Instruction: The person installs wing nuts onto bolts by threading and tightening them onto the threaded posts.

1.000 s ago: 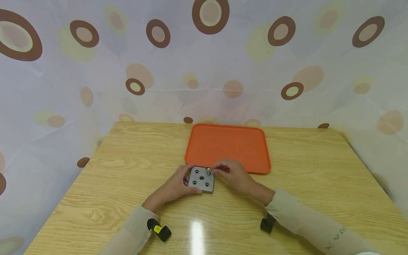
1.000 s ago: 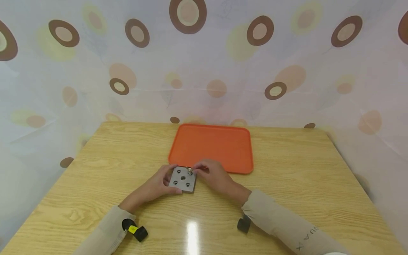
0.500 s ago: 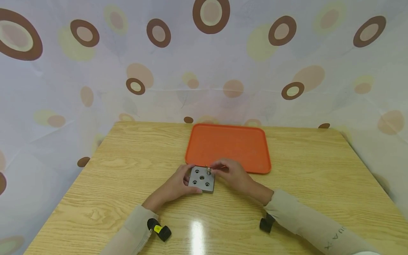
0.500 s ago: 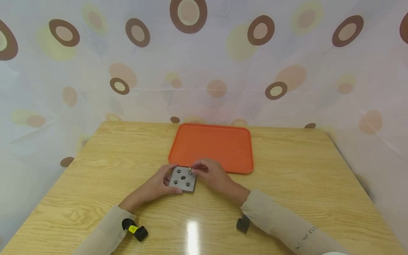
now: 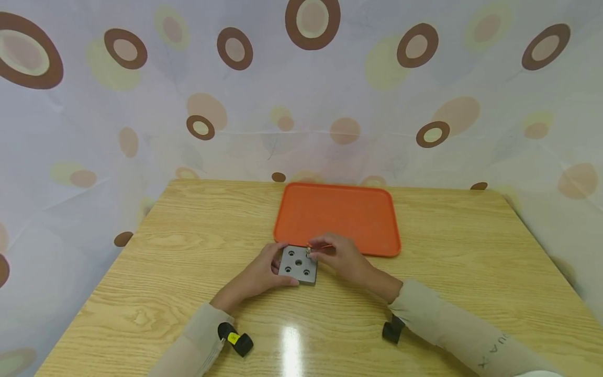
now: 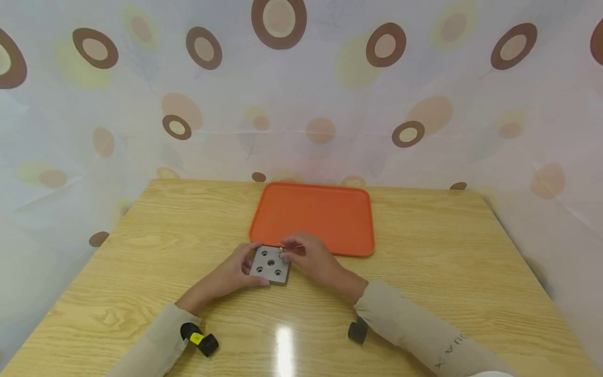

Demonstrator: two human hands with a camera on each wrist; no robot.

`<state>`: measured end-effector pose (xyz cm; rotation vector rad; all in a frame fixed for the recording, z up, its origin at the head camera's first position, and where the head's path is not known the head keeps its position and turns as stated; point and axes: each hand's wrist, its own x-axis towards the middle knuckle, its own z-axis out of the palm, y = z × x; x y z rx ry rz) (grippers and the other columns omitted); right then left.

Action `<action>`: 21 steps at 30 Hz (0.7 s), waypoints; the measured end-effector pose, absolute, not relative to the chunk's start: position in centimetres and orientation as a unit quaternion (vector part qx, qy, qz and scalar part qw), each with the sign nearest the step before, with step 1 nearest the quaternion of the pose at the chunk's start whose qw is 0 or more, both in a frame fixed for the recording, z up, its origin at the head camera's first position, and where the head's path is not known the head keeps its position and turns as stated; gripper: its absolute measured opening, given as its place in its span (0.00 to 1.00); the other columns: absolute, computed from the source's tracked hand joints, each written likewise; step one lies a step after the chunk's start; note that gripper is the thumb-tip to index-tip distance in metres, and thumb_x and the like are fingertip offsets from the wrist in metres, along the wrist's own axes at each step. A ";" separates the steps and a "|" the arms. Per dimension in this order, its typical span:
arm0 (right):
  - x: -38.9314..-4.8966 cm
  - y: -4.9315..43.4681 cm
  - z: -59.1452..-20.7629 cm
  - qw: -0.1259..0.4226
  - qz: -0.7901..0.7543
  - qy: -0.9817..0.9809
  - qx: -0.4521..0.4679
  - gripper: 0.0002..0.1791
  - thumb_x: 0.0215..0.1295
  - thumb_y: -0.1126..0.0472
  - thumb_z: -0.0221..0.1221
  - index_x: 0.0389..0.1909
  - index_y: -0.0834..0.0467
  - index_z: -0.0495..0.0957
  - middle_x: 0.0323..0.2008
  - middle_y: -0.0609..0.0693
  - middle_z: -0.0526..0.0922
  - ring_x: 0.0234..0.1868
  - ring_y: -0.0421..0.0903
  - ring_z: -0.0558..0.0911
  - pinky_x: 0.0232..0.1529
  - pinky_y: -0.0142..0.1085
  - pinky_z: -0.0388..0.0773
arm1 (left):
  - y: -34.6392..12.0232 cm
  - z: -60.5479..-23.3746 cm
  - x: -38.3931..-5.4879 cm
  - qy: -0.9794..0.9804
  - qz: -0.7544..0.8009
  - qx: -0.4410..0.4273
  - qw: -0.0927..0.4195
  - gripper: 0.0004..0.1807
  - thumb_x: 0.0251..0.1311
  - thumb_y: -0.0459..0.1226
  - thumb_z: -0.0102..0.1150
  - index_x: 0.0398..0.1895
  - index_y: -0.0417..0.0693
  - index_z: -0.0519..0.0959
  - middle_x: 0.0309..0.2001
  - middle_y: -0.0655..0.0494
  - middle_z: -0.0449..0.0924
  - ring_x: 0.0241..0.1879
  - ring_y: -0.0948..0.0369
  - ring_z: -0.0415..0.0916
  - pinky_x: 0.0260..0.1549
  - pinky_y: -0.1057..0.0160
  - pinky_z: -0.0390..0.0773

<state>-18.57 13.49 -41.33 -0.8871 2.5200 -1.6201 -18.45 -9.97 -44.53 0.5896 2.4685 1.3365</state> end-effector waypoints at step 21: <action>-20.2 13.8 -44.2 -0.004 -0.510 0.810 -0.290 0.18 0.59 0.63 0.62 0.50 0.64 0.76 0.46 0.54 0.78 0.47 0.44 0.78 0.47 0.33 0.74 | -10.1 -45.0 -18.8 0.848 0.467 0.212 0.136 0.52 0.44 0.52 0.71 0.69 0.48 0.53 0.51 0.54 0.62 0.40 0.60 0.69 0.38 0.65 0.74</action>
